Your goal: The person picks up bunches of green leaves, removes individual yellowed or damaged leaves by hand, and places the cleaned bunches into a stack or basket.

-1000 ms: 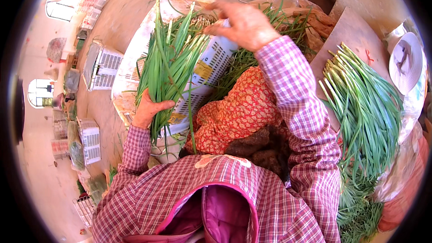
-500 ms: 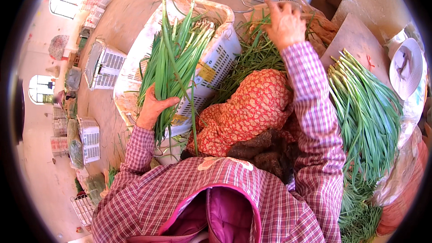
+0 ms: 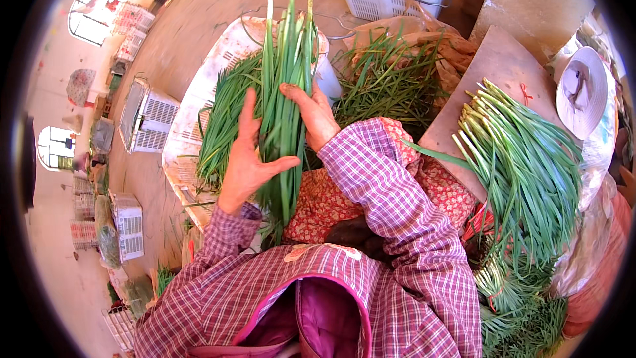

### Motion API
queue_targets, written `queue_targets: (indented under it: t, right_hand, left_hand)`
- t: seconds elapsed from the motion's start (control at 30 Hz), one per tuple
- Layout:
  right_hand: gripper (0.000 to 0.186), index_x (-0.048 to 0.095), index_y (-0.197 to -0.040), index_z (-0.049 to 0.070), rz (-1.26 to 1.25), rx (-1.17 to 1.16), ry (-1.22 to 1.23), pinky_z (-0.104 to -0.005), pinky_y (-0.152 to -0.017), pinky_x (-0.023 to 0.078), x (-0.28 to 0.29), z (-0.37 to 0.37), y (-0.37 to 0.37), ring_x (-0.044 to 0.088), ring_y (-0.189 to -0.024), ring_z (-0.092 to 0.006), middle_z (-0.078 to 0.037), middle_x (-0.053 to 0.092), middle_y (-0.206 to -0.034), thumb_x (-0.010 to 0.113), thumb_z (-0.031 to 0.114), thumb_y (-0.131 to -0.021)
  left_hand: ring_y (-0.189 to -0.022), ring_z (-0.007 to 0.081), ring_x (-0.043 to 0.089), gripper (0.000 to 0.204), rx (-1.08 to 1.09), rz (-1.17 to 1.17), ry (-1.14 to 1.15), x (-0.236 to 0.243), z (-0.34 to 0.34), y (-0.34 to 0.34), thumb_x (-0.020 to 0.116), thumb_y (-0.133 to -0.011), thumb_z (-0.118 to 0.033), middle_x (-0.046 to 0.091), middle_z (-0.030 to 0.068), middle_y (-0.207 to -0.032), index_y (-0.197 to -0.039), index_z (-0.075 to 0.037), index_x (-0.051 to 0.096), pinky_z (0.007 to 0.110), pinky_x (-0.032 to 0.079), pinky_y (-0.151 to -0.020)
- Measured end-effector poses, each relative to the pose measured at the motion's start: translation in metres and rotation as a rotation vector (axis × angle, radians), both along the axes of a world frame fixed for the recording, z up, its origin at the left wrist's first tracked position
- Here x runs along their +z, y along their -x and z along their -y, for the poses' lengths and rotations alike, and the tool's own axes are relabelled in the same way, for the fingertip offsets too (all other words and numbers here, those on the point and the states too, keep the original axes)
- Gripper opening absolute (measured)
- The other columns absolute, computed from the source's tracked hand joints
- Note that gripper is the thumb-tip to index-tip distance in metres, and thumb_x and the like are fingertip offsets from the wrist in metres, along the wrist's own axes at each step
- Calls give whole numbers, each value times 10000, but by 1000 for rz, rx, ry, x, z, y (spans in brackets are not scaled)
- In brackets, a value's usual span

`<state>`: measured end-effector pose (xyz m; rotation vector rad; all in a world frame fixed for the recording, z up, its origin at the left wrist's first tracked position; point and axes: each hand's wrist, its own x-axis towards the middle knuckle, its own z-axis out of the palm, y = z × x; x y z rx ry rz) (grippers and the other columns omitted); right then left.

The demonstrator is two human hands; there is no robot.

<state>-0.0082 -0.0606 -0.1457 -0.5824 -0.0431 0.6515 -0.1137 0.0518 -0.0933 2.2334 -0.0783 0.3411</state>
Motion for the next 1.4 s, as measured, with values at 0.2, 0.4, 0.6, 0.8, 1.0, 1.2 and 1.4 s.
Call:
queue_targets:
  t: [0.2,0.4,0.6,0.8,1.0,1.2,1.4]
  right_hand:
    - [405,530,-1234,44,-55,89,-83,-365,-796,546,6,-5,16,632,-929,-201,-88,618,-1060,656,176,-872]
    - [433,523,-1257,16,602,-3,281,-372,-820,512,10,4,19,606,-918,-196,-87,615,-1026,632,247,-908]
    - [685,593,-1056,-52,1026,-62,855,-405,-707,542,45,41,-10,688,-775,-325,-213,673,-859,746,546,-760]
    - [709,532,-1128,-70,971,-397,942,-385,-686,553,67,40,-26,706,-764,-284,-173,699,-865,797,467,-748]
    - [509,545,-1182,-45,1047,-394,926,-290,-598,530,60,30,-37,661,-666,-150,-119,681,-790,771,229,-818]
    - [375,603,-1120,-34,1020,-278,816,-272,-577,512,62,28,-27,638,-636,-118,-94,677,-766,738,169,-834]
    - [307,652,-1095,-35,1007,-268,815,-263,-588,504,58,31,-30,610,-626,-100,-85,678,-748,714,126,-841]
  left_hand:
    - [-1161,242,581,1095,5,-114,818,-7,-25,3,874,-672,-296,485,142,-1386,-1507,-38,214,393,414,-1051]
    - [-896,250,691,712,-30,-558,1087,-22,-11,15,766,-760,-201,629,133,-1141,-1358,-31,419,368,604,-731]
    - [-773,231,691,566,117,-524,1120,-10,-20,18,689,-730,10,685,146,-951,-1264,-32,508,286,598,-621]
    - [-788,190,689,506,165,-476,1048,-7,-21,16,699,-728,35,685,120,-983,-1209,-21,552,287,590,-642]
    - [-846,227,691,541,120,-454,981,-22,-31,18,681,-735,30,675,121,-1033,-1253,-13,532,310,601,-703]
    - [-942,248,670,548,112,-462,1074,-12,-37,13,642,-761,-4,651,133,-1105,-1291,-4,503,389,582,-819]
    - [-865,248,685,468,34,-422,1087,-4,-28,-6,628,-767,10,668,141,-1054,-1227,16,543,377,582,-791]
